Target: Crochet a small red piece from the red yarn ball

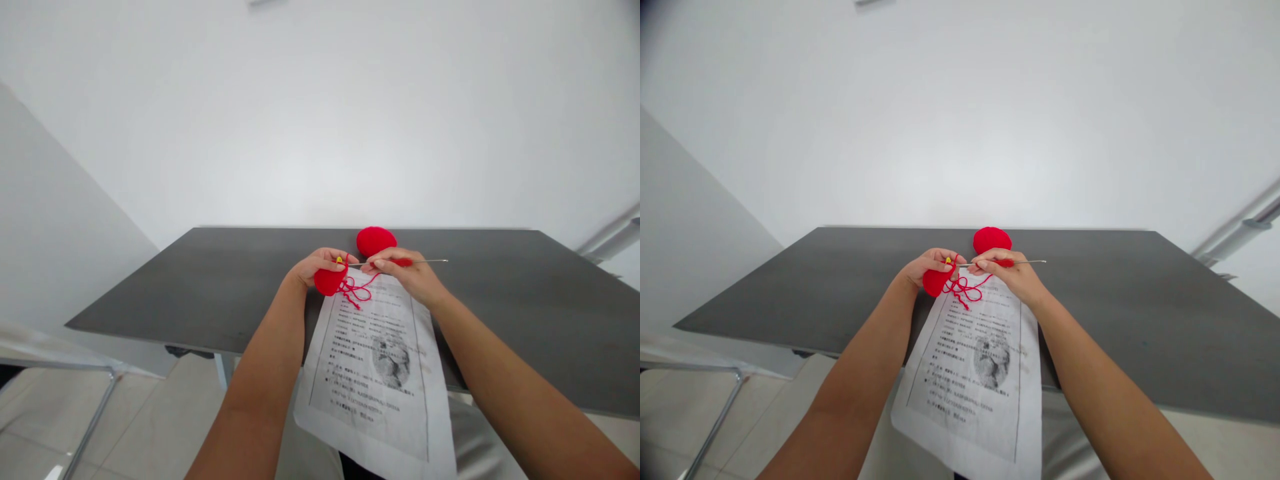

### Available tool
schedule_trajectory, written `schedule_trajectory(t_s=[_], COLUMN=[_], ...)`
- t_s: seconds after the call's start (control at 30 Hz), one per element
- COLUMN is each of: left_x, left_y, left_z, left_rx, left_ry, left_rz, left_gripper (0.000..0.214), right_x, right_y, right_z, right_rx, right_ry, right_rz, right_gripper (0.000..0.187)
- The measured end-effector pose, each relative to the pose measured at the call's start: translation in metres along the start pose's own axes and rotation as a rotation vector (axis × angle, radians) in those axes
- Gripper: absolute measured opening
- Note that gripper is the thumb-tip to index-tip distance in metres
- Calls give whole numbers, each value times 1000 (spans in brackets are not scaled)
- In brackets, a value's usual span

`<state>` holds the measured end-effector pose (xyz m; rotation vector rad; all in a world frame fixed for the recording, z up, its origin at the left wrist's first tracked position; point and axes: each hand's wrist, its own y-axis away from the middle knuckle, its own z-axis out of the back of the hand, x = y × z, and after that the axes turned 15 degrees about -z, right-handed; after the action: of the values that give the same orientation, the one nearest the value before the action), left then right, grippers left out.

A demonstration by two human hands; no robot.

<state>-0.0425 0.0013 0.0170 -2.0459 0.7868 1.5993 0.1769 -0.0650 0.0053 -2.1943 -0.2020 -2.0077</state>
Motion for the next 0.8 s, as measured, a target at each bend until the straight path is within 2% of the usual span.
schedule_trajectory(t_s=[0.17, 0.43, 0.63, 0.8], left_x=[1, -1, 2, 4], left_y=[0, -2, -7, -11], left_z=[2, -5, -10, -16], left_rx=[1, -13, -65, -132], left_ry=[-8, -93, -96, -90], left_rz=[-1, -13, -54, -92], left_gripper=[43, 31, 31, 39], right_x=[2, -6, -11, -17], right_y=[1, -3, -8, -10], right_z=[5, 2, -9, -12], right_rx=[37, 90, -6, -120], right_ry=[42, -273, -393, -273], right_rz=[-1, -102, -82, -13], right_gripper=[24, 23, 25, 27])
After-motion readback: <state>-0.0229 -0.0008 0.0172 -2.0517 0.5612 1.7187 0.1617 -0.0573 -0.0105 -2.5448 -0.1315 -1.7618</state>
